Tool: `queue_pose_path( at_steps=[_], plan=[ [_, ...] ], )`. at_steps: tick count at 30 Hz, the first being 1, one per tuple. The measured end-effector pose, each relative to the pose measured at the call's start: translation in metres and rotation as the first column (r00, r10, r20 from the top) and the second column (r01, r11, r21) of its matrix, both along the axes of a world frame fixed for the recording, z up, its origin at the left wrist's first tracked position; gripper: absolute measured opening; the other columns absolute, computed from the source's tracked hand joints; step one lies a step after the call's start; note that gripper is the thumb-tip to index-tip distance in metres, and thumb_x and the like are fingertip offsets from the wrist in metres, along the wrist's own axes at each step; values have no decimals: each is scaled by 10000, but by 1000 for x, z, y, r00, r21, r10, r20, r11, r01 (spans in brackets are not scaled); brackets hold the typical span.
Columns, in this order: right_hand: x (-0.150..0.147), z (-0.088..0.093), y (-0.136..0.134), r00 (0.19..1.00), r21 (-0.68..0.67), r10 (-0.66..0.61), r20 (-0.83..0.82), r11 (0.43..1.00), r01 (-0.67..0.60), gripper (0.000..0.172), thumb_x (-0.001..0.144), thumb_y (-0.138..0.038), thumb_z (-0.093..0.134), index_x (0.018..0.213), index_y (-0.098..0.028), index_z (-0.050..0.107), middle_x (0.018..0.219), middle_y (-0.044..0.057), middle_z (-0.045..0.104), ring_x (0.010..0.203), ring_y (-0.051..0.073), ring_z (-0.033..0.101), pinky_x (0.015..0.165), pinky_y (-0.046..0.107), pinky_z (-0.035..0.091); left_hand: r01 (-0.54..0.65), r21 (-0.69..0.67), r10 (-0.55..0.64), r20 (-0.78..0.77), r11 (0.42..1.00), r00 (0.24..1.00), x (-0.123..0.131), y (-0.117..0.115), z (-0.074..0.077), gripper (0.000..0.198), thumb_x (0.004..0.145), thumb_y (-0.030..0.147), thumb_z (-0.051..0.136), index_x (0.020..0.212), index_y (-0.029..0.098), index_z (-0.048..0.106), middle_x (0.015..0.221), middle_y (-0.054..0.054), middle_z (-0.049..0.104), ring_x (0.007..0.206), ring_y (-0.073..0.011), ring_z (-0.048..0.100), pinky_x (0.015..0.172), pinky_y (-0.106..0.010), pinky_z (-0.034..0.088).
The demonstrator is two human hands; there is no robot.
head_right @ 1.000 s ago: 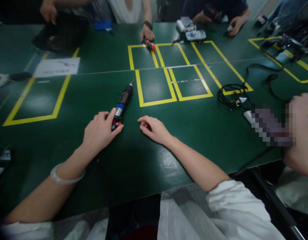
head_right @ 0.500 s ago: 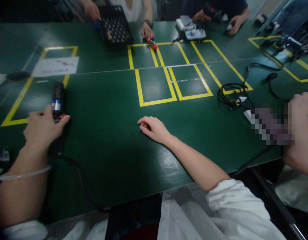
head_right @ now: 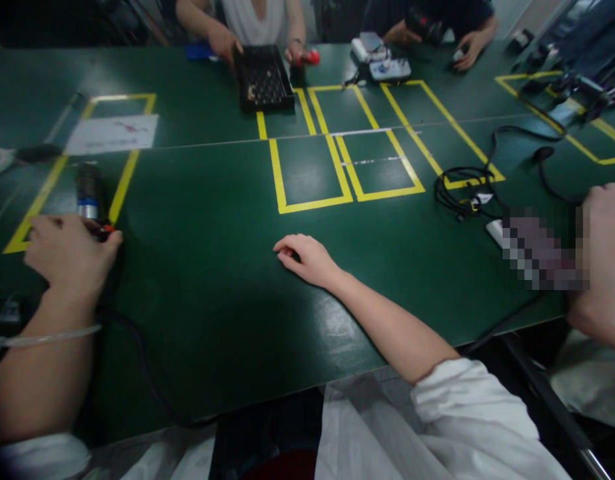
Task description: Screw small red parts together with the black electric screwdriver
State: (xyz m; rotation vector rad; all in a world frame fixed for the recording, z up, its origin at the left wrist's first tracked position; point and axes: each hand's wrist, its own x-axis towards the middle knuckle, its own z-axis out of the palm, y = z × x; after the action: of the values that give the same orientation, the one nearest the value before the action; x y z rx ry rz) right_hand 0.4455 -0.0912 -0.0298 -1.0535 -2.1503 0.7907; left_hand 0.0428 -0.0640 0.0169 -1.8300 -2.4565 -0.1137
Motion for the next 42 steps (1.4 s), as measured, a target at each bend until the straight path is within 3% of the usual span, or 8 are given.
queue_pose_path(
  at_steps=[7,10,13,15,20,25,32,42],
  plan=[
    [-1,2,0,1000,0,14,4,1000,-14,128,943,-197,557,1022,-186,656,942,50,700,877,187,628,847,339,461,-71,138,72,-2,988,997,11,3,16,510,938,520,376,1250,158,553,1316,-149,521,1164,-407,498,878,-534,442],
    [-1,2,0,1000,-7,12,4,1000,-12,126,942,-200,558,1019,-194,657,930,44,699,875,186,630,846,339,461,76,140,-99,163,987,982,44,3,23,470,949,481,425,1244,143,563,1171,-116,641,1056,-285,574,901,-428,458],
    [0,1,0,1000,-24,3,-16,1000,-3,121,939,-208,560,1011,-196,657,924,40,697,870,179,636,835,330,464,396,111,-399,477,911,783,94,-1,27,427,962,439,450,1234,138,586,1054,-82,697,954,-199,625,868,-322,468],
    [0,0,-1,997,-69,3,-80,998,-9,130,938,-217,562,1036,-196,644,916,33,693,853,168,642,829,321,476,558,93,-480,637,825,603,128,-6,25,427,971,431,432,1239,154,615,1003,-72,696,905,-186,634,840,-307,474],
    [-3,-1,-3,939,-245,36,-341,961,-125,345,885,-305,667,1194,-204,548,878,1,673,777,134,628,791,296,517,736,57,-336,911,675,237,179,-17,8,562,962,407,465,1457,144,446,893,-41,641,821,-159,609,781,-297,489],
    [-8,-1,-4,912,-320,60,-406,925,-204,251,885,-386,681,1007,-190,583,864,20,697,769,139,641,749,299,523,763,60,-173,983,644,68,187,-21,-14,636,950,400,509,1511,140,357,859,-33,624,799,-151,601,770,-298,498],
    [-7,-2,-3,898,-365,-45,-438,922,-132,265,875,-425,691,972,-193,605,843,17,682,752,135,627,719,292,513,662,2,-35,999,749,37,185,-18,-27,384,952,443,495,1167,134,570,859,-62,659,789,-162,635,769,-316,521],
    [-7,-7,-2,918,-332,-55,-394,939,-86,228,864,-363,703,995,-197,617,826,2,651,732,129,600,688,277,495,691,-5,-64,995,723,73,187,-18,-24,352,881,471,609,962,129,626,859,-62,656,810,-165,618,797,-330,503]
  ],
)
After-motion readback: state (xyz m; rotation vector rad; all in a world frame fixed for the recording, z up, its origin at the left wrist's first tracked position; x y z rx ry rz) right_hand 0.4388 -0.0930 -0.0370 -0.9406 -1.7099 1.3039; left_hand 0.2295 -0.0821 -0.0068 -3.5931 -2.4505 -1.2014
